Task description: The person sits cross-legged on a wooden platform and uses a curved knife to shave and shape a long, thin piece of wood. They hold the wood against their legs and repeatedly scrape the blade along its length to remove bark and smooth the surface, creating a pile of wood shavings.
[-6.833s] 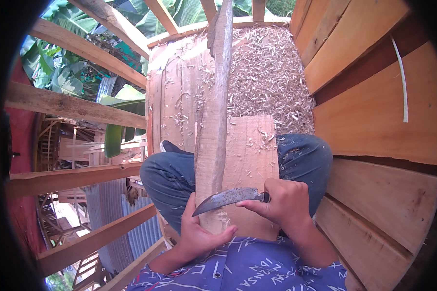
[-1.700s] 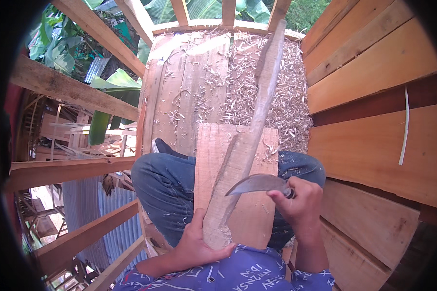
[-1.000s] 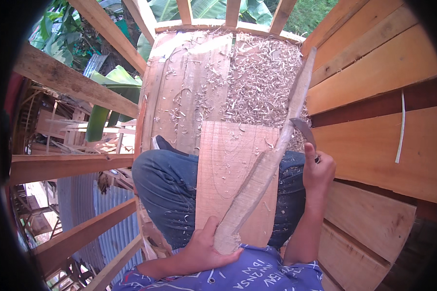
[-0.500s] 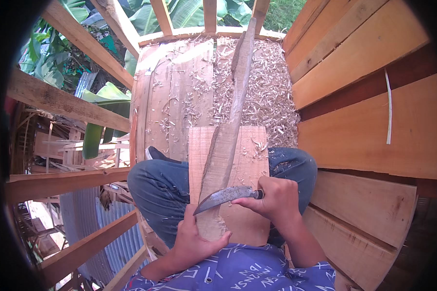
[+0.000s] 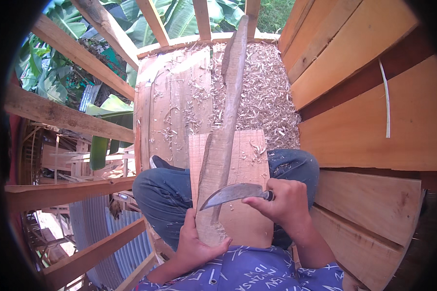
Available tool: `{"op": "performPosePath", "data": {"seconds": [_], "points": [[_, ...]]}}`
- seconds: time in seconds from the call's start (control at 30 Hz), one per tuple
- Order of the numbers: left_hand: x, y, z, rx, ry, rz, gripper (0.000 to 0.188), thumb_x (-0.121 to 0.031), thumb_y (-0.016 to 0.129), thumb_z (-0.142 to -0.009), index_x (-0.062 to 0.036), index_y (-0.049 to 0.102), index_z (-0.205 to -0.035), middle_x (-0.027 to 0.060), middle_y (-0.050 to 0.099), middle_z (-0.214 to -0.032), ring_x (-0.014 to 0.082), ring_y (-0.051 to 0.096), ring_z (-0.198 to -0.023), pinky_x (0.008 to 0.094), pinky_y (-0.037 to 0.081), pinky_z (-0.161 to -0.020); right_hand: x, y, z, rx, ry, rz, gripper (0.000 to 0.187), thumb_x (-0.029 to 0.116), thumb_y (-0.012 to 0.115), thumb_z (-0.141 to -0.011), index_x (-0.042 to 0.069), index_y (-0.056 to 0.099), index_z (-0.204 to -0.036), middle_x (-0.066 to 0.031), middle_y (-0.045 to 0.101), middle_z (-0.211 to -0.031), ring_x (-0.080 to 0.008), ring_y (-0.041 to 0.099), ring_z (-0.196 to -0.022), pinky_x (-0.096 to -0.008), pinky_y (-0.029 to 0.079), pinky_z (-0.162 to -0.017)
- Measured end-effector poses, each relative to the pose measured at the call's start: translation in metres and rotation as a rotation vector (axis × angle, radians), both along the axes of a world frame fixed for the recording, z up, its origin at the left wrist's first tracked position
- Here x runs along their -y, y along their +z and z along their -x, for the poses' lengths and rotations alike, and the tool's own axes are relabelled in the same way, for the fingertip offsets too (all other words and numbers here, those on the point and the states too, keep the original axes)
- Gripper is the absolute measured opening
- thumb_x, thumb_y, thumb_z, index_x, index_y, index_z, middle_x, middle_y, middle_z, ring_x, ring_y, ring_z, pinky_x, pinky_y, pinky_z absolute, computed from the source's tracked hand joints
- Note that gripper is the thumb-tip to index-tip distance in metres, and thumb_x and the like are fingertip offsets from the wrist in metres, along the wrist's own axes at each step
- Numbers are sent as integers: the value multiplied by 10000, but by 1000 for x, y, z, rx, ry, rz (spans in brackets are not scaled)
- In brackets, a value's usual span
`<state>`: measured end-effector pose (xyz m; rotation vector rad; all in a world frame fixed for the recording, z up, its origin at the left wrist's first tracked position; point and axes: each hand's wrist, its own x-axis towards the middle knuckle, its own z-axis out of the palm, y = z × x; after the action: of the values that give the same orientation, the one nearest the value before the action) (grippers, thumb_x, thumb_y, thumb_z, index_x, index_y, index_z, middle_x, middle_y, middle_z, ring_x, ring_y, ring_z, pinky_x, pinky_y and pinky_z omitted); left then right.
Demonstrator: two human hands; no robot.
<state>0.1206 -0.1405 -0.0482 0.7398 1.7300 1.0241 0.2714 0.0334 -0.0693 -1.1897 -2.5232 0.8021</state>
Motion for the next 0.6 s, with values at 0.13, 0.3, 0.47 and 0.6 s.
{"op": "performPosePath", "data": {"seconds": [0.13,0.3,0.47,0.6], "points": [[-4,6,-4,-103,-59,-21,663,-188,846,-641,-6,409,-1104,125,607,-923,157,628,-840,294,512,-725,-2,-14,4,43,13,-55,501,510,737,-689,64,569,-533,-107,543,-490,-314,595,-508,-400,453,-484],[7,2,-24,-24,-124,71,632,-213,842,-658,-10,423,-1086,120,606,-923,152,622,-835,294,504,-735,-53,-32,9,-11,-446,14,416,377,705,-757,-4,615,-617,-204,557,-566,-363,610,-561,-430,437,-505],[8,-1,-39,-51,-258,28,673,-235,830,-677,1,408,-1144,152,629,-889,202,662,-809,312,524,-715,-92,-39,-2,-227,-508,35,387,331,662,-818,-35,631,-694,-205,516,-532,-369,571,-515,-412,416,-506],[-3,4,-35,70,122,-202,700,-120,841,-636,-17,389,-1162,52,506,-975,113,524,-863,259,453,-755,-112,-62,25,-378,-512,197,416,350,639,-844,-35,647,-687,-146,555,-516,-289,558,-481,-385,418,-505]]}}
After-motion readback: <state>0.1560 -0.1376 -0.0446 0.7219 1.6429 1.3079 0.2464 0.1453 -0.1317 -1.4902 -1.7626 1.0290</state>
